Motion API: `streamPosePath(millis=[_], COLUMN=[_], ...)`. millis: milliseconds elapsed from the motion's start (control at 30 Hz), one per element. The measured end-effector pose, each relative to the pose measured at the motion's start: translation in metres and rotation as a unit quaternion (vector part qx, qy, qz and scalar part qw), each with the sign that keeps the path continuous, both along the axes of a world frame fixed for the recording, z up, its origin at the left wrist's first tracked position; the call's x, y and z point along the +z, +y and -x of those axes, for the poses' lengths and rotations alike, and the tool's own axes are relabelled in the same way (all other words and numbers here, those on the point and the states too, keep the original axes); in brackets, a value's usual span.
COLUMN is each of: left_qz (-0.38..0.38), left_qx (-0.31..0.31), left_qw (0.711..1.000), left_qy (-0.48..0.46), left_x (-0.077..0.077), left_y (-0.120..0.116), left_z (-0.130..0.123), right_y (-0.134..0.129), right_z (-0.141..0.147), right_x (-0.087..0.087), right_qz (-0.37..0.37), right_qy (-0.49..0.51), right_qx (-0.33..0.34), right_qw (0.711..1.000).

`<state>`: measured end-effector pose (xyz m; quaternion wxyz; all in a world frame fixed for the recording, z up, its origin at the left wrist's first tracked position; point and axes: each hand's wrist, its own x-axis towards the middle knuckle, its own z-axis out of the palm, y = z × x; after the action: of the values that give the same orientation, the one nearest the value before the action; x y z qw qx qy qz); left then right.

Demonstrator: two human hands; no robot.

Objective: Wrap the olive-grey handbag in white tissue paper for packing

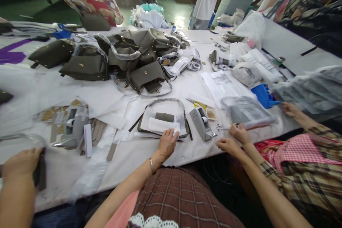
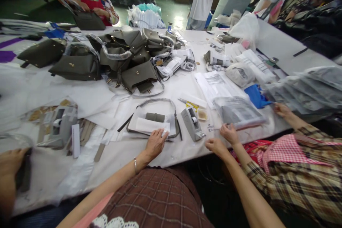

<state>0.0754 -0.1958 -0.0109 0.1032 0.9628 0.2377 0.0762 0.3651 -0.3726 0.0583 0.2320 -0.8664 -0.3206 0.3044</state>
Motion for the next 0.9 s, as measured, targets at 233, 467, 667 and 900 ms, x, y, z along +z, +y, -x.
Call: streamPosePath(millis=[233, 467, 667, 900], left_qz=[0.000, 0.008, 0.030, 0.038], left_qx=[0.007, 0.000, 0.013, 0.014], left_qw=[1.000, 1.000, 0.999, 0.999], left_qy=[0.001, 0.011, 0.002, 0.002], left_x=[-0.004, -0.004, -0.005, -0.003], left_y=[-0.002, -0.002, -0.003, -0.002], left_z=[-0.001, -0.001, -0.002, -0.003], right_y=[0.121, 0.200, 0.220, 0.221], right_z=[0.078, 0.120, 0.129, 0.134], right_x=[0.033, 0.020, 0.002, -0.013], right_qz=[0.008, 0.147, 0.184, 0.157], right_qy=[0.096, -0.076, -0.121, -0.187], right_qx=[0.264, 0.454, 0.519, 0.578], right_qw=[0.960, 0.876, 0.826, 0.779])
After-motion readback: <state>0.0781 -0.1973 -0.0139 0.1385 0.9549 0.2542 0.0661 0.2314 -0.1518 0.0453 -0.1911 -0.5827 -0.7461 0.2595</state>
